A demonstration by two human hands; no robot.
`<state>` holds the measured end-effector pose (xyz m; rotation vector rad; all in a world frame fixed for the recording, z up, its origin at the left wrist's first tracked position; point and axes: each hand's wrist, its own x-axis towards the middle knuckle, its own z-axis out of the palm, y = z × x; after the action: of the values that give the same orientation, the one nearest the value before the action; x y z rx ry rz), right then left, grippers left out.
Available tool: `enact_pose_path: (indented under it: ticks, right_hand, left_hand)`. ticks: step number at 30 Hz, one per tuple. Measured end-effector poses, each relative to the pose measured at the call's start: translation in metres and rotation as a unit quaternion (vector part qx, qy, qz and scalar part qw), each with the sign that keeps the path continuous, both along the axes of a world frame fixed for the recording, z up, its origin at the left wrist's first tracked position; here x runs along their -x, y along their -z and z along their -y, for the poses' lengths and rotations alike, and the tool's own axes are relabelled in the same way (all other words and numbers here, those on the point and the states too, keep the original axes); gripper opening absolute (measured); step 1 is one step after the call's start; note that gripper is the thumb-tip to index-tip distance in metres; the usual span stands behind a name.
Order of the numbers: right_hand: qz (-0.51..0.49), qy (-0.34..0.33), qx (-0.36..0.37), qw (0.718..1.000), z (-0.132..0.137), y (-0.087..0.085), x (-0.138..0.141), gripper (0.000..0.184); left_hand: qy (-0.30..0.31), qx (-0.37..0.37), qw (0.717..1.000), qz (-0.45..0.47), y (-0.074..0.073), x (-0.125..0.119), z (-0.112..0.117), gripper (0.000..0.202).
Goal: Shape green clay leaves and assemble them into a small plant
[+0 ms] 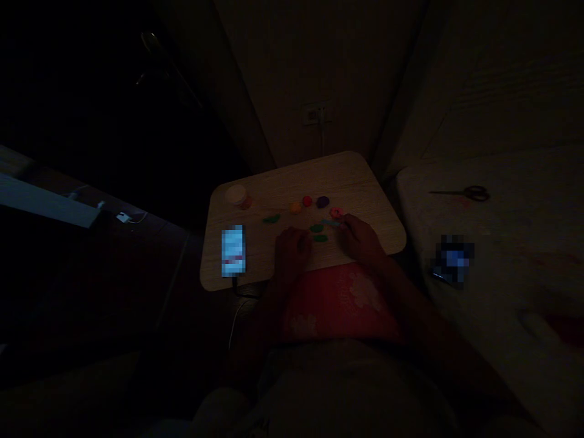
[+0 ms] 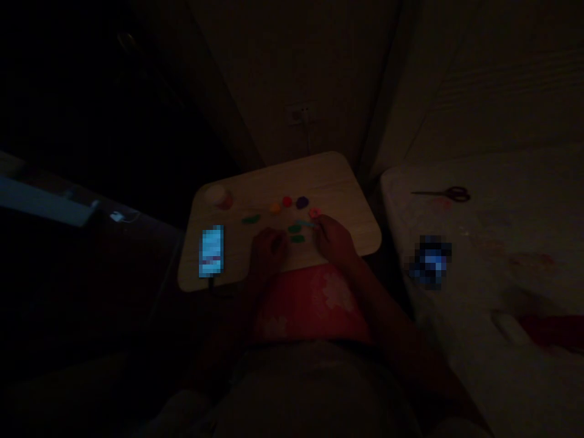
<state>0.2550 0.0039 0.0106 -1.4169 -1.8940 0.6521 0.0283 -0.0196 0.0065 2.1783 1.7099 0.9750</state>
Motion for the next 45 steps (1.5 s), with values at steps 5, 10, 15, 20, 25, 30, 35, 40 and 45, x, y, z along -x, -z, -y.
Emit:
enact_pose_path:
  ticks: [5, 10, 15, 20, 25, 30, 35, 40, 45]
  right_hand:
    - [0.07, -0.018, 0.037, 0.997, -0.001, -0.004, 0.014, 0.035]
    - [0.116, -0.069, 0.037, 0.99, -0.001, -0.008, 0.02, 0.025]
    - [0.044, -0.075, 0.039, 0.995, 0.002, -0.002, 0.019, 0.02]
    - [-0.22, 0.009, 0.073, 0.973, 0.011, 0.004, 0.028, 0.026]
    - [-0.327, 0.028, 0.105, 0.939, 0.017, 0.0, 0.036, 0.029]
    - [-0.341, 0.019, 0.104, 0.934, 0.017, 0.0, 0.038, 0.026]
    - [-0.337, 0.028, 0.102, 0.936, 0.015, 0.004, 0.042, 0.026]
    - [-0.333, 0.022, 0.091, 0.938, 0.016, 0.006, 0.043, 0.022]
    - [-0.312, 0.013, 0.077, 0.947, 0.015, 0.01, 0.042, 0.023]
  left_hand:
    - [0.009, 0.016, 0.999, -0.051, -0.002, -0.013, 0.002, 0.011]
    - [0.031, 0.036, 0.999, 0.006, 0.002, -0.013, 0.0, 0.011]
    - [0.037, 0.055, 0.993, 0.096, 0.002, -0.014, 0.002, 0.013]
    - [0.017, 0.107, 0.954, 0.28, -0.002, -0.021, 0.004, 0.016]
    - [0.01, 0.127, 0.926, 0.355, 0.001, -0.029, -0.001, 0.015]
    - [-0.008, 0.12, 0.924, 0.363, 0.003, -0.033, -0.002, 0.011]
    - [-0.014, 0.07, 0.93, 0.36, -0.001, -0.034, 0.002, 0.01]
    - [-0.019, 0.061, 0.932, 0.358, 0.0, -0.034, 0.004, 0.016]
    - [0.006, 0.038, 0.941, 0.336, -0.001, -0.029, 0.005, 0.014]
